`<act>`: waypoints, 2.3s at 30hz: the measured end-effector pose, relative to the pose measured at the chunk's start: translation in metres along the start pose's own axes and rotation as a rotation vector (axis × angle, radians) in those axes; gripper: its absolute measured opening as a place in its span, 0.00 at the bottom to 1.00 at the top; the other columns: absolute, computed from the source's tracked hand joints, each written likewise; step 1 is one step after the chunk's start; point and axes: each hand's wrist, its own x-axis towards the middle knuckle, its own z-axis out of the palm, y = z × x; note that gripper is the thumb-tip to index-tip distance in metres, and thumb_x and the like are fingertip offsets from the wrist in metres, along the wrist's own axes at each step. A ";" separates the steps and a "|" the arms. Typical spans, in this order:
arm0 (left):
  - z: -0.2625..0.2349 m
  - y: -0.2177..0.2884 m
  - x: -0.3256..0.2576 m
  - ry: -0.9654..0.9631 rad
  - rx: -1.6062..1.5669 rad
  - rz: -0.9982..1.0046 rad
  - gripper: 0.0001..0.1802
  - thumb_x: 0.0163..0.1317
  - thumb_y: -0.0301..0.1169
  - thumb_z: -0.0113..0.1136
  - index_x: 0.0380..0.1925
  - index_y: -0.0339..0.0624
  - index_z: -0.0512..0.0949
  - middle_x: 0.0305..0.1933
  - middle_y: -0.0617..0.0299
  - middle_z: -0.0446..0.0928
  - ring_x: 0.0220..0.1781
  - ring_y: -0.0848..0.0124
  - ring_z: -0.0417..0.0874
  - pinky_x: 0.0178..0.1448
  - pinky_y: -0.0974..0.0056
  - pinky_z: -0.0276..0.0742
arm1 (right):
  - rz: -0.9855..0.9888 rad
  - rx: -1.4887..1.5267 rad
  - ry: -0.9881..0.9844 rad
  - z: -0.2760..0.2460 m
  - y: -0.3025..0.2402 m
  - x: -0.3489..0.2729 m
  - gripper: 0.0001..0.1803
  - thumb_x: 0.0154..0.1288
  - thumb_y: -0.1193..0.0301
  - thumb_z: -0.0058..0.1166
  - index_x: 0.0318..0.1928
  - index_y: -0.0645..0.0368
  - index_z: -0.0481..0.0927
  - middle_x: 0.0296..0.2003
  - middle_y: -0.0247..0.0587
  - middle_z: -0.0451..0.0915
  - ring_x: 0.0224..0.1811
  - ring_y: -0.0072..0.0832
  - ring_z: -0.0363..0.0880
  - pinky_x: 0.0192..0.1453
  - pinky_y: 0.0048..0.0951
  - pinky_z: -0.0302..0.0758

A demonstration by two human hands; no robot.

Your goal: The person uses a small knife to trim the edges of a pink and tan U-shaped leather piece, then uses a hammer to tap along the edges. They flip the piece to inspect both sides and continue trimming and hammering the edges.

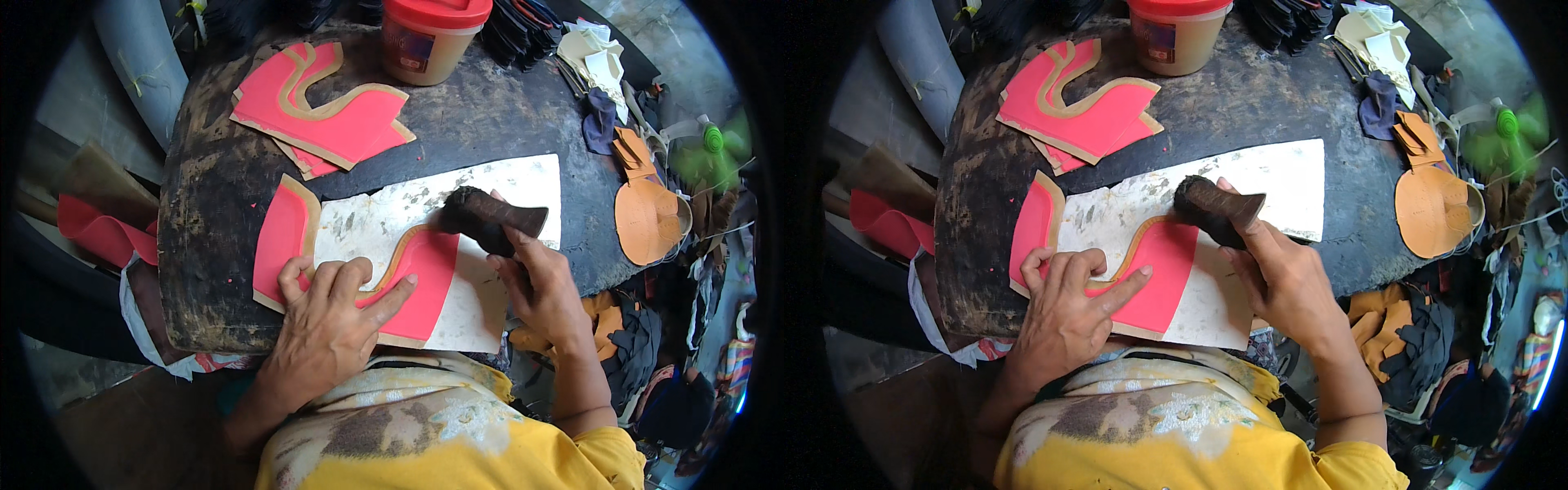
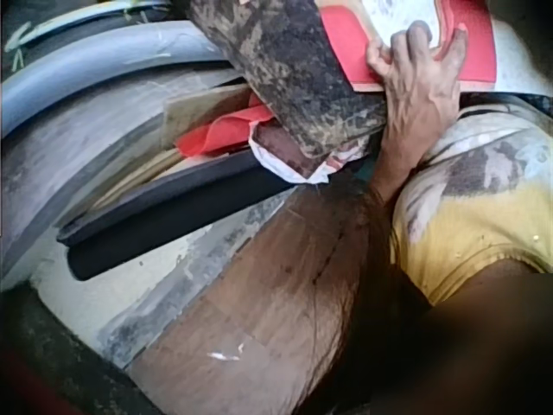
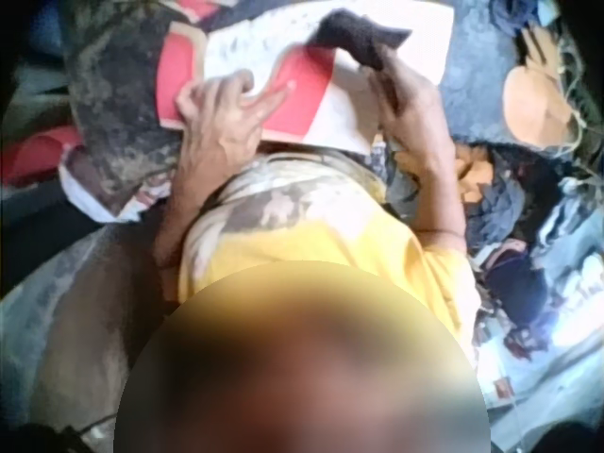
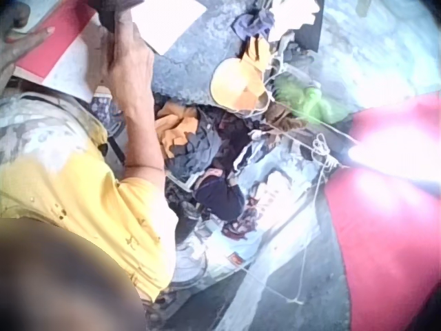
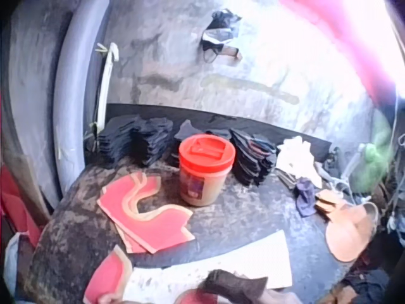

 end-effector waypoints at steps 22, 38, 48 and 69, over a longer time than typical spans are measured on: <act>0.008 -0.002 -0.005 0.056 -0.018 -0.008 0.30 0.55 0.31 0.64 0.61 0.62 0.81 0.51 0.61 0.69 0.57 0.66 0.72 0.69 0.42 0.52 | -0.149 0.102 0.068 0.009 -0.016 0.003 0.28 0.64 0.80 0.62 0.64 0.58 0.74 0.51 0.49 0.79 0.33 0.46 0.82 0.36 0.37 0.79; 0.019 -0.005 -0.017 0.170 -0.054 -0.022 0.18 0.62 0.32 0.59 0.51 0.59 0.85 0.53 0.62 0.73 0.58 0.65 0.74 0.69 0.40 0.52 | -0.208 0.168 -0.072 0.017 -0.016 0.005 0.47 0.52 0.81 0.62 0.75 0.46 0.67 0.30 0.42 0.77 0.25 0.45 0.80 0.29 0.40 0.78; 0.022 -0.006 -0.018 0.202 -0.066 -0.012 0.17 0.58 0.37 0.64 0.48 0.59 0.86 0.52 0.62 0.74 0.58 0.64 0.74 0.68 0.41 0.53 | -0.237 0.116 -0.135 0.019 -0.022 0.004 0.48 0.53 0.78 0.65 0.76 0.45 0.65 0.26 0.41 0.73 0.21 0.40 0.77 0.26 0.40 0.76; -0.009 -0.044 -0.009 0.124 -0.221 0.048 0.15 0.53 0.30 0.71 0.43 0.45 0.85 0.52 0.60 0.76 0.60 0.59 0.73 0.69 0.47 0.54 | 0.247 -0.586 0.147 -0.004 0.059 -0.020 0.37 0.68 0.80 0.56 0.76 0.48 0.63 0.38 0.46 0.78 0.36 0.42 0.81 0.43 0.41 0.79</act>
